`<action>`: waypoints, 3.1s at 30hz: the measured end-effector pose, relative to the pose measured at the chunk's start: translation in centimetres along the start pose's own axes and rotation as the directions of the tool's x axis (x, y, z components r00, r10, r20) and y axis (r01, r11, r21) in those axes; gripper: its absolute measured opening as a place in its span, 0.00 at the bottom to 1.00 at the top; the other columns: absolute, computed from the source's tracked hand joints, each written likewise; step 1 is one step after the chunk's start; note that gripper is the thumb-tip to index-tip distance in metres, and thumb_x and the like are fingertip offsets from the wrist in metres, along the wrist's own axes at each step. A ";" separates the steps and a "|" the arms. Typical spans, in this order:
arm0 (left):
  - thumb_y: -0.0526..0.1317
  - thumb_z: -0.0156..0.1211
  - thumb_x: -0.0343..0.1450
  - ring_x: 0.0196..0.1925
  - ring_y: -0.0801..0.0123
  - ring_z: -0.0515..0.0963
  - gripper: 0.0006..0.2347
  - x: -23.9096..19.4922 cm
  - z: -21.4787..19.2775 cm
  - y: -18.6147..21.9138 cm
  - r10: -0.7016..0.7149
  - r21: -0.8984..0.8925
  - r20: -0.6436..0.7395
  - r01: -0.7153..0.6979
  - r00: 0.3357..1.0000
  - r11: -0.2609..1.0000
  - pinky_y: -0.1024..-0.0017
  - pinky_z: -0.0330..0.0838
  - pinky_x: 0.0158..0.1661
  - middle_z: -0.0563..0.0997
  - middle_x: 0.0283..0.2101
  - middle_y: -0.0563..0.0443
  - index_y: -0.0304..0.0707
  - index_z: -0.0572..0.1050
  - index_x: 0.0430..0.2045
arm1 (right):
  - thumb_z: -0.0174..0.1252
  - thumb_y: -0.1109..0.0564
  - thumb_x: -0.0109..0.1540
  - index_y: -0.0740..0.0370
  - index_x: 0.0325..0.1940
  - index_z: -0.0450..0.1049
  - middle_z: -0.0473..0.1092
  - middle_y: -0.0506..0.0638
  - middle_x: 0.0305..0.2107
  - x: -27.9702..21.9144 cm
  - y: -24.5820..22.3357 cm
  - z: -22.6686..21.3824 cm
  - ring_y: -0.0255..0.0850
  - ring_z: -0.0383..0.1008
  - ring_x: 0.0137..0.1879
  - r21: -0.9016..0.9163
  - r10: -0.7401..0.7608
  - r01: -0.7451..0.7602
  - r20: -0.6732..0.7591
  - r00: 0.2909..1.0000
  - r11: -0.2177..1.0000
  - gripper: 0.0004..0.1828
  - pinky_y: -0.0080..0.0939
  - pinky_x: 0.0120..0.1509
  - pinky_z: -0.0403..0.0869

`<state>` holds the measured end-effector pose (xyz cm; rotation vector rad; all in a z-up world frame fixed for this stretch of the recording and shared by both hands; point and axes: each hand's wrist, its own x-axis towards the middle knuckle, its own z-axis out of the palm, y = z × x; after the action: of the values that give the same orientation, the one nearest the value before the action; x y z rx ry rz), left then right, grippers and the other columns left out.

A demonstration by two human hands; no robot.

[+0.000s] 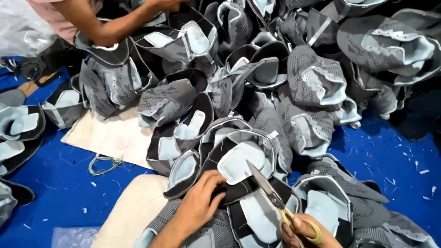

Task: The person trims excess fabric and lining from shoe upper components using scissors.

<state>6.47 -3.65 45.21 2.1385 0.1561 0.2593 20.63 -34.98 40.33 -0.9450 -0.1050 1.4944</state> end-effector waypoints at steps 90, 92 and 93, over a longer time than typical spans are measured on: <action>0.29 0.62 0.64 0.36 0.55 0.77 0.05 8.5 3.9 -5.1 0.220 0.159 -0.181 -0.192 0.959 0.968 0.62 0.71 0.39 0.77 0.28 0.47 0.36 0.76 0.31 | 0.46 0.23 0.62 0.65 0.35 0.62 0.59 0.47 0.24 1.4 1.5 -2.3 0.33 0.57 0.27 0.372 0.007 -0.112 0.272 0.962 0.922 0.38 0.32 0.32 0.58; 0.28 0.62 0.65 0.35 0.56 0.78 0.06 8.4 3.9 -5.4 0.206 0.069 -0.246 -0.195 0.947 0.978 0.64 0.72 0.37 0.77 0.28 0.47 0.36 0.77 0.31 | 0.48 0.24 0.60 0.66 0.34 0.62 0.60 0.48 0.22 1.5 0.3 -1.0 0.33 0.58 0.24 0.418 0.052 -0.116 0.162 0.985 0.901 0.38 0.31 0.29 0.60; 0.28 0.62 0.65 0.35 0.56 0.78 0.06 8.4 4.0 -5.5 0.208 0.069 -0.250 -0.197 0.946 0.978 0.64 0.72 0.37 0.77 0.28 0.47 0.36 0.77 0.31 | 0.48 0.24 0.60 0.66 0.34 0.62 0.60 0.48 0.22 1.6 0.3 -0.9 0.33 0.58 0.24 0.414 0.052 -0.116 0.162 0.985 0.903 0.38 0.31 0.29 0.60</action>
<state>15.52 -2.13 39.50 2.1592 0.0907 0.6596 21.20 -34.08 38.79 -0.4932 0.1526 1.5827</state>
